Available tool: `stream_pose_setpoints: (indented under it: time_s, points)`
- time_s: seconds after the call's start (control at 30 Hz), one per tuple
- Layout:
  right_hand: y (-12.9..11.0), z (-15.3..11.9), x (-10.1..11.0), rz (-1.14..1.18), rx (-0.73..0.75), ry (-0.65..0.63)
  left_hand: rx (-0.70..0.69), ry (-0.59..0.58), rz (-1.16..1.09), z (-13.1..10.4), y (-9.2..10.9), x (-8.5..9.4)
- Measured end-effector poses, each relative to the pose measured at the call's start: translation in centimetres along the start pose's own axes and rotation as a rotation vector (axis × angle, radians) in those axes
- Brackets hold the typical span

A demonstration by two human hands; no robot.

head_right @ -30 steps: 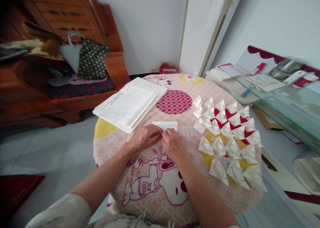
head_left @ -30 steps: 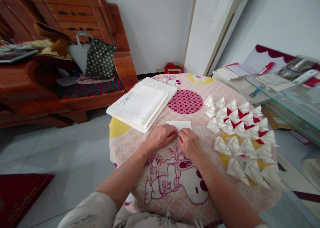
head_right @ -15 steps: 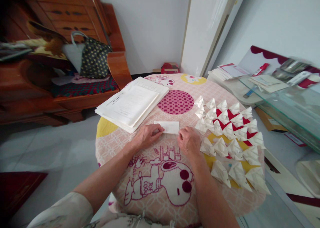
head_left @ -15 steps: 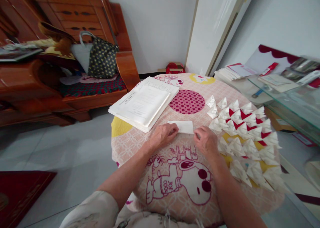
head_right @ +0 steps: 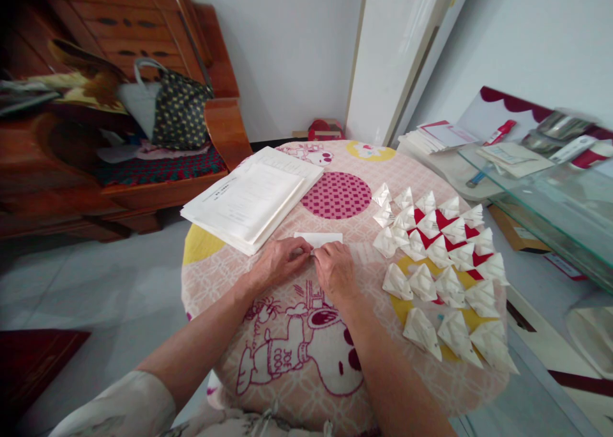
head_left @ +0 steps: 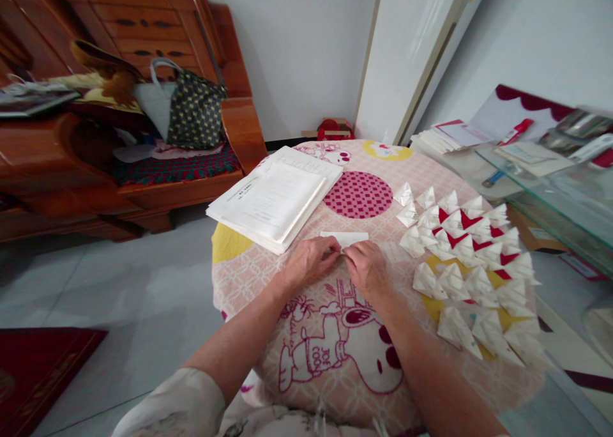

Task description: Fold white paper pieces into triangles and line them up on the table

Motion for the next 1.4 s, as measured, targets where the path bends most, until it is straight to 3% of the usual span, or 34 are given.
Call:
stream_pose_setpoints:
  time_s: [0.2,0.37,0.47,0.63,0.77,0.97,1.1,1.2,1.4]
  points:
    - [0.2,0.1,-0.9,0.015,0.009,-0.063,-0.058,-0.020,0.017,0.1,-0.2,-0.1]
    - [0.8,-0.6,-0.5,0.109,-0.002,-0.009,-0.045,0.093,-0.081,-0.8,-1.3,1.9]
    - [1.2,-0.9,-0.4,0.191,-0.018,0.037,-0.063,0.097,-0.161,-1.2,-1.5,2.8]
    - [1.4,-1.0,-0.3,0.302,0.014,0.109,-0.165,0.012,-0.113,-0.7,-1.8,1.7]
    - [1.2,-1.1,0.1,0.374,0.031,0.146,-0.163,0.030,-0.120,-0.4,-2.5,1.2]
    - [1.5,-1.0,0.8,0.178,-0.057,0.138,-0.202,0.087,-0.217,-1.2,-0.5,2.3]
    - [2.2,-1.2,0.2,0.204,-0.063,0.100,-0.285,-0.029,-0.157,-1.0,0.7,1.7]
    - [2.8,-1.5,-0.5,0.255,-0.059,0.045,-0.299,-0.115,-0.067,-0.8,0.0,0.9]
    - [2.4,-1.8,0.1,0.296,-0.007,-0.030,-0.258,-0.120,-0.055,-0.8,-1.4,0.6]
Point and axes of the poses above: each hand's wrist, its own z-axis towards the middle knuckle, its own x-axis out of the back of the hand, y = z × x, the point moved 3 cm from there along z, towards the middle knuckle, and after that the axes turned 11 degrees about -y, right-handed, at the moved point
